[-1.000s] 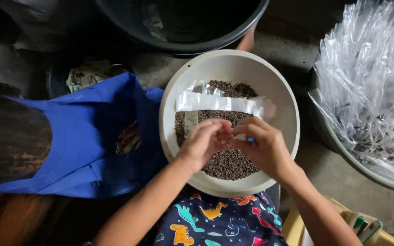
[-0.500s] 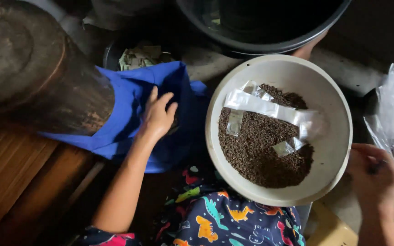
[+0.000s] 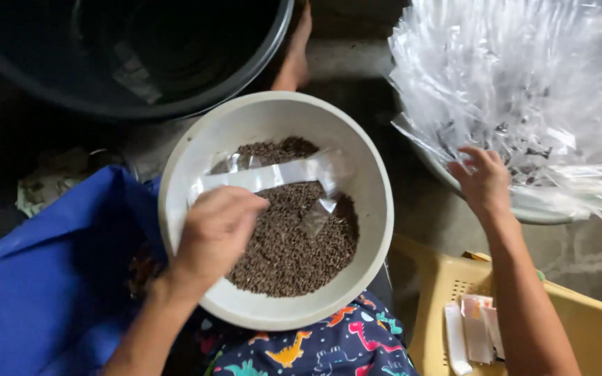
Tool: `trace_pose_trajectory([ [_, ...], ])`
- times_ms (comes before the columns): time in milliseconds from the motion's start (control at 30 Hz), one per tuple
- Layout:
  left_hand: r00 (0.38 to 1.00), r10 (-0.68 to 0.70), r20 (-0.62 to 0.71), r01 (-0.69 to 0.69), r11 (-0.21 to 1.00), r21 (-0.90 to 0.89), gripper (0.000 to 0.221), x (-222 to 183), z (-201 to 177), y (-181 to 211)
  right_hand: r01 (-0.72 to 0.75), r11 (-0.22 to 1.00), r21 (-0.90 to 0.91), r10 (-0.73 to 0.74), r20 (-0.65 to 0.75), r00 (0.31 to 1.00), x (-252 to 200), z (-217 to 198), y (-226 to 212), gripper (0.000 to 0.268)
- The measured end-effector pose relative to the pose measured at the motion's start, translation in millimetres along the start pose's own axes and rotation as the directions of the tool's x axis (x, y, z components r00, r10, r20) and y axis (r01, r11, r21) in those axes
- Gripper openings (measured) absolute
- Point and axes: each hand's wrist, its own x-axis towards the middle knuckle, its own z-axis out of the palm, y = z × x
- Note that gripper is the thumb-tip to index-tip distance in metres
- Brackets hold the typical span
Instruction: The person scoops grains into small plastic packets by hand, then seals the packets.
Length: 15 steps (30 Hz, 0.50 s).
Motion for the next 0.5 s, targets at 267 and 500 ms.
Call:
trace_pose_trajectory([
  [267, 0.913, 0.172, 0.370, -0.251, 0.952, 0.177, 0.024, 14, 63, -1, -0.009, 0.982, -0.189, 0.021, 0.061, 0.998, 37, 63, 62, 0.019],
  [500, 0.843, 0.302, 0.446, -0.448, 0.852, 0.270, 0.023, 20, 82, -20, -0.021, 0.977, 0.214, 0.070, -0.227, 0.971, 8, 4, 28, 0.027],
])
